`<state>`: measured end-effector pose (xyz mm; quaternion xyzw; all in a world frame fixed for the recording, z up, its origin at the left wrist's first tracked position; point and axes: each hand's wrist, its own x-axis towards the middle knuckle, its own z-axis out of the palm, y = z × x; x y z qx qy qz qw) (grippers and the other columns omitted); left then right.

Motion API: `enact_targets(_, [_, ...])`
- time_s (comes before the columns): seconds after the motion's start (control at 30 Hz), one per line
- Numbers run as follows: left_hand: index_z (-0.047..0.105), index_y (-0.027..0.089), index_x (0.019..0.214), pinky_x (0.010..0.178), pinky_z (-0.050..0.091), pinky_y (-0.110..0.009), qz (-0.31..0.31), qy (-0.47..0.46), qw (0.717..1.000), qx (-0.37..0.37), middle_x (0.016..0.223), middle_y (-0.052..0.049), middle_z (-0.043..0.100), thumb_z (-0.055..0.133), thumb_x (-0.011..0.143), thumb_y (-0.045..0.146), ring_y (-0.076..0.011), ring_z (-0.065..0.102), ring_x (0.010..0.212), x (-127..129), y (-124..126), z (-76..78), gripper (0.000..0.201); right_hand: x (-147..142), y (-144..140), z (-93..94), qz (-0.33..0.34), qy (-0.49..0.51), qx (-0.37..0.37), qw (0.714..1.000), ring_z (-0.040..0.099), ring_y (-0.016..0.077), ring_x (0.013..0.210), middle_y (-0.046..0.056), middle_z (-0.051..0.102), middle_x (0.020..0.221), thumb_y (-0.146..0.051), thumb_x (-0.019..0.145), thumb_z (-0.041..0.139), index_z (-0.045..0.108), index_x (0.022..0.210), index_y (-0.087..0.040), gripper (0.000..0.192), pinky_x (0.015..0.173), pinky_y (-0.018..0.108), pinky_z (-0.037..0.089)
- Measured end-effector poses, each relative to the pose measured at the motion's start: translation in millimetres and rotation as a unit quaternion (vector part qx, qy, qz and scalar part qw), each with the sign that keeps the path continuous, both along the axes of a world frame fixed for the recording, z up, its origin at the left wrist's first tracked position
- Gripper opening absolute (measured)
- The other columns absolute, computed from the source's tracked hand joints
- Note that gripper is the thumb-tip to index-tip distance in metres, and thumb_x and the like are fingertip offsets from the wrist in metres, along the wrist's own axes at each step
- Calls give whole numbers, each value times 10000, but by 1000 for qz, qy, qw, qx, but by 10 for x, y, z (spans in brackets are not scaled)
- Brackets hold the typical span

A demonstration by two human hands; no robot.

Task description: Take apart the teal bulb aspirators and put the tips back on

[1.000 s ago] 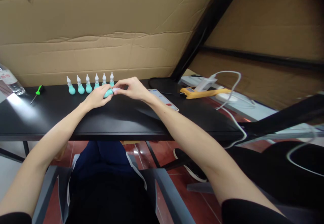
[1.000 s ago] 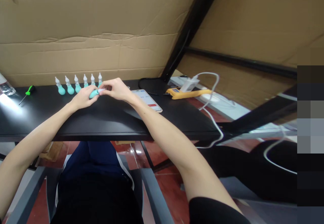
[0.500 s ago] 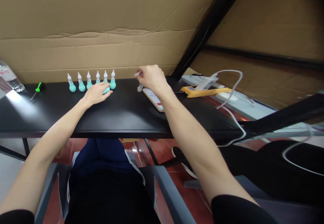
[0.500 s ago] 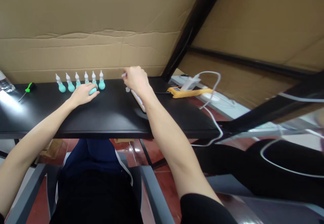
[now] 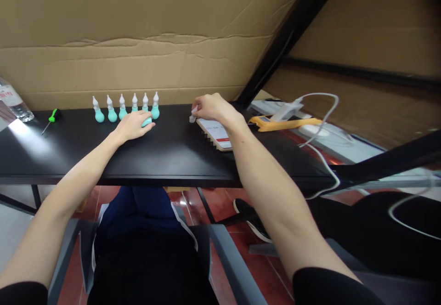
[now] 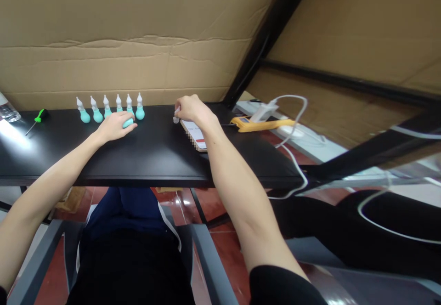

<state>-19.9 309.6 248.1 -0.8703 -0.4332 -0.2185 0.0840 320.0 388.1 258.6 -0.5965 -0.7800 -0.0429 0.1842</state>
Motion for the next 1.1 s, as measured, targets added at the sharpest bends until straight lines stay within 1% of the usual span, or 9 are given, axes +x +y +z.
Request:
enact_targets(0.1, [815,191,1225,945,602,-407,-8,-23,1000,-12,1236,-145,871,670,1185,405,-326,832,1120,25,29,-20,262,-56,-108,64,12,45,11,999,917,422,1068,142,928,1006,-84,883,876,942,1019,-185,182,1054,528,736])
enact_targets(0.2, [771,190,1196,1019,609,-426,3,-81,996,-34,1165,-130,865,712,1181,424,-331,830,1118,82,44,-47,242,-181,-274,130,74,160,2,984,922,395,1076,126,924,1010,-116,880,850,903,1032,-193,179,1114,537,721])
enact_targets(0.3, [718,217,1229,1023,626,-428,12,-170,984,-57,1074,-90,853,753,1177,492,-318,825,1058,153,33,-79,283,-405,-437,141,185,312,-66,929,921,351,1030,99,920,1013,-203,868,845,860,1076,-218,210,1082,519,735])
enact_targets(0.4, [661,247,1231,1022,657,-427,-5,-254,964,-79,1112,-67,865,839,1125,529,-300,836,1073,209,19,-121,350,-671,-536,75,270,388,-92,876,910,338,1066,87,922,1067,-293,813,882,811,1055,-250,256,1106,526,735])
enact_targets(0.53, [602,260,1278,907,726,-447,-55,-341,923,-170,1139,-63,860,935,1016,411,-288,869,1031,232,50,-201,450,-892,-540,-70,311,407,-106,852,890,306,1039,65,897,1052,-358,793,857,803,1036,-257,269,1108,515,735])
enact_targets(0.63, [577,266,1267,799,730,-405,-95,-386,887,-235,1064,-48,846,889,1012,311,-251,866,938,236,78,-238,405,-891,-499,-136,312,387,-118,859,880,310,1036,74,887,1058,-373,838,865,847,1059,-248,255,1105,519,724])
enact_targets(0.8, [612,239,1193,756,655,-272,-100,-421,861,-267,1009,-22,809,855,1052,296,-174,863,901,272,11,-183,287,-774,-503,-84,281,287,-41,915,810,351,1136,139,875,1236,-352,979,812,952,1096,-250,210,1070,530,676])
enact_targets(0.97, [625,227,1144,739,620,-255,-116,-437,845,-284,932,8,784,883,1079,362,-134,828,798,282,-56,-149,298,-739,-589,9,297,188,-7,936,775,346,1083,135,865,1206,-320,1104,678,987,1193,-270,326,1056,511,621])
enact_targets(1.1, [652,217,1171,693,575,-246,-127,-420,847,-300,914,15,771,908,1073,385,-124,808,768,240,-40,-163,322,-779,-728,98,288,122,31,949,800,370,1127,157,868,1214,-271,1094,704,976,1180,-236,287,1087,516,622])
